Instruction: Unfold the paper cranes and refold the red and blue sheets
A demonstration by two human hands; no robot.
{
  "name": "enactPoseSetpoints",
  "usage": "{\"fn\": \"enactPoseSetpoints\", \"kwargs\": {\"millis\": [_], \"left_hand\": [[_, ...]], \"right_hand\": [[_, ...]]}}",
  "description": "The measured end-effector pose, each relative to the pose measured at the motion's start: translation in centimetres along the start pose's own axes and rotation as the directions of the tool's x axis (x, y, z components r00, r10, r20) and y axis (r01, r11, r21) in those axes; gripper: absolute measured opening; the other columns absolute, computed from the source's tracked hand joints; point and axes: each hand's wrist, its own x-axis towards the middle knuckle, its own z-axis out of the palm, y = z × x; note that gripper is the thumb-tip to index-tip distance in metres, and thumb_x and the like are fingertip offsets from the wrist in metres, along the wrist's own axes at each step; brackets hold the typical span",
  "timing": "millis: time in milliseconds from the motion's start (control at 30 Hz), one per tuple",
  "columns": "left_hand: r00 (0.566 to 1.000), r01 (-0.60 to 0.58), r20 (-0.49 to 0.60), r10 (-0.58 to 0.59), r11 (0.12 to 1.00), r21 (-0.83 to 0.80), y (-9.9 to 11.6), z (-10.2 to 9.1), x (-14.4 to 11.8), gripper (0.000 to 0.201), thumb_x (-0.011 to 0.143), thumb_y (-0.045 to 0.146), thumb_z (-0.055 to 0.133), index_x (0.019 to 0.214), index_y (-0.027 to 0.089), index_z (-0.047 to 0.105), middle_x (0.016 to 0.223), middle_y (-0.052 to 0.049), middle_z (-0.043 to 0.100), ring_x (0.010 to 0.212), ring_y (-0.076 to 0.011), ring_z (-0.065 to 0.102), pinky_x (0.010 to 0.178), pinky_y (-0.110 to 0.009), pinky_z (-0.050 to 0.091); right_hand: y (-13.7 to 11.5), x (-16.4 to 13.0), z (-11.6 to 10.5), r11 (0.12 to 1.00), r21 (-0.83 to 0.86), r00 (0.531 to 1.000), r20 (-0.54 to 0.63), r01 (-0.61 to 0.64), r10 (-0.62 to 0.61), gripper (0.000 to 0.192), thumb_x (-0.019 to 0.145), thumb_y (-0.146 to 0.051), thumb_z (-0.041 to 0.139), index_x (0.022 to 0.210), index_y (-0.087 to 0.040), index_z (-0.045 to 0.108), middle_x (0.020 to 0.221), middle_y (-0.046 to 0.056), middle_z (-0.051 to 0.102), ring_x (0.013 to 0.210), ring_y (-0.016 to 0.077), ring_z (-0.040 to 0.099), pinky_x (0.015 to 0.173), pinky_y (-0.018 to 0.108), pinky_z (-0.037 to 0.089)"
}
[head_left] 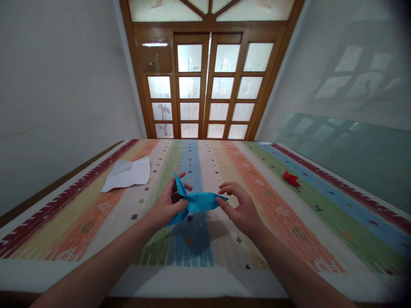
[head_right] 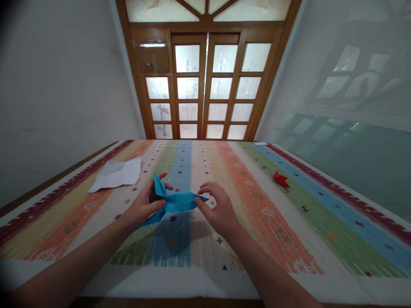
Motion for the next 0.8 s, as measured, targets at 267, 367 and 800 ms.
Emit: {"fn": "enactPoseSetpoints", "kwargs": {"millis": [267,367,800], "left_hand": [[0.998,-0.048,0.040,0.045,0.995,0.082,0.0,-0.1,-0.1,0.083,0.081,0.024,0.072,0.153,0.025,0.030,0.133,-0.014,0.054,0.101,-0.0198,0.063,0.080,-0.029,0.052],[0.998,-0.068,0.005,0.069,0.979,0.191,0.1,-0.1,0.0,0.077,0.084,0.025,0.070,0.152,0.023,0.035,0.133,-0.015,0.058,0.104,-0.0220,0.064,0.085,-0.032,0.052],[0.945,-0.294,0.064,0.320,0.751,0.591,-0.3,0.4,-0.8,0.027,0.098,0.036,0.056,0.114,0.021,0.071,0.125,-0.012,0.068,0.123,-0.0284,0.059,0.110,-0.043,0.040]], "right_hand": [[0.6,-0.1,0.1,0.982,0.102,0.963,0.234,-0.161,0.134,0.023,0.087,-0.032,0.073,0.107,-0.021,0.070,0.094,0.006,0.074,0.082,0.0201,0.070,0.067,0.030,0.056],[-0.2,-0.2,0.1,0.999,0.049,0.974,0.227,-0.024,0.012,0.008,0.088,-0.027,0.070,0.093,-0.021,0.070,0.084,0.004,0.071,0.074,0.0179,0.066,0.065,0.030,0.052],[-2.1,-1.3,1.1,0.975,-0.060,0.973,0.096,0.215,-0.209,0.015,0.090,-0.012,0.064,0.100,-0.022,0.070,0.092,0.007,0.070,0.083,0.0182,0.068,0.073,0.031,0.055]]}}
